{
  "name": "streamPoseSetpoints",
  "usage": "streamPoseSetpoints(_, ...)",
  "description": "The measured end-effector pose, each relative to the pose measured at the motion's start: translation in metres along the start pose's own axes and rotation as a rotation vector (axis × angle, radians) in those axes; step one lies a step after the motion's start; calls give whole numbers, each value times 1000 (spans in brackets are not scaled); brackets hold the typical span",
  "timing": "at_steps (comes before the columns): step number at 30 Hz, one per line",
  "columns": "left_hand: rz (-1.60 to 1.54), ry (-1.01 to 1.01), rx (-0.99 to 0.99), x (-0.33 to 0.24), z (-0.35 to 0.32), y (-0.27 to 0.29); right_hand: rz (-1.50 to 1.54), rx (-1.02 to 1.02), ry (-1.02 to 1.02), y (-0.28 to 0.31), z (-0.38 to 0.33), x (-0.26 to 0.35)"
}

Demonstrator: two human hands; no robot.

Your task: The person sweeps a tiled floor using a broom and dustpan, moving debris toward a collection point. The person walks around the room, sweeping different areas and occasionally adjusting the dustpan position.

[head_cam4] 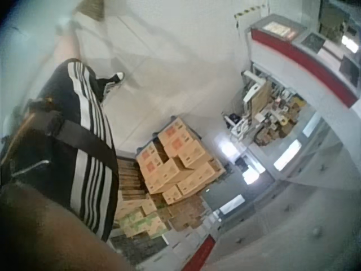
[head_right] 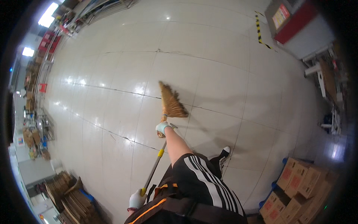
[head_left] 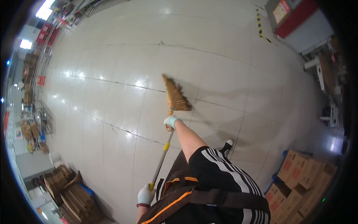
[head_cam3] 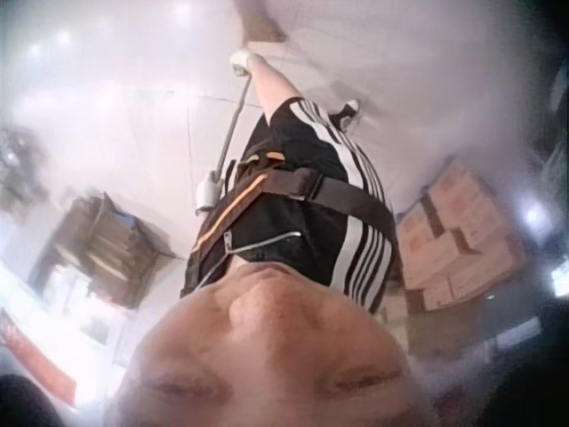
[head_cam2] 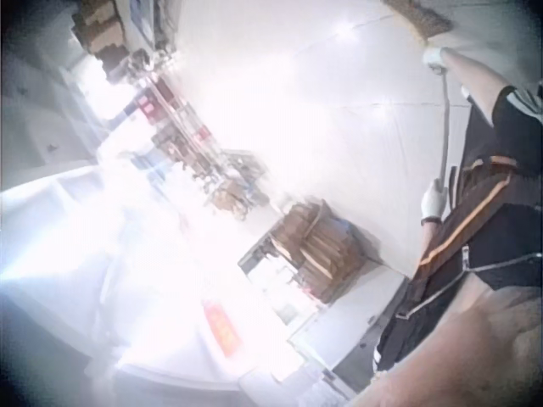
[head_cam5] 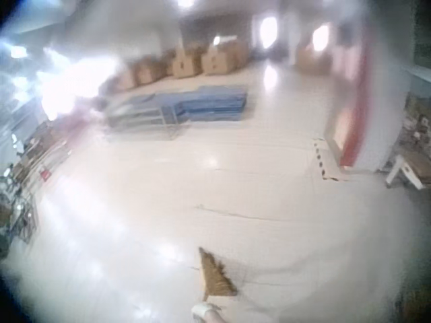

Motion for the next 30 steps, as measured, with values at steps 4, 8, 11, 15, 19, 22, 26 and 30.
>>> streamPoseSetpoints(4, 48, -56, 28, -2, 23, 25, 455, 197, 146, 14, -2, 5)
streamPoseSetpoints(8, 89, 1, 111, 8, 42, 36, 315, -37, 356, 65, -55, -13)
streamPoseSetpoints(11, 119, 33, 150, -6, 48, 65, 169, -277, 357, 145, -74, -69)
streamPoseSetpoints(15, 104, 15, 137, -27, 52, 105, 280, -553, 139, 271, -107, -158)
streamPoseSetpoints(19, 111, 104, 76, -68, 39, 152, 436, -663, -397, 395, -119, -258)
streamPoseSetpoints(22, 119, 140, 28, -104, 28, 173, 487, -430, -613, 484, -97, -286)
streamPoseSetpoints(26, 110, 131, -51, -159, 30, 199, 927, -702, -275, 562, -99, -258)
streamPoseSetpoints(30, 106, 191, -63, -183, 17, 193, 629, -459, -257, 534, -20, -143)
Point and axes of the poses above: each hand's wrist, its own z-axis towards the middle knuckle, its own y-axis out of the back of the hand, x = y × z, the point moved 8 cm from there along z, towards the middle knuckle, and after that the axes turned 4 degrees about y, right-handed, at the moved point
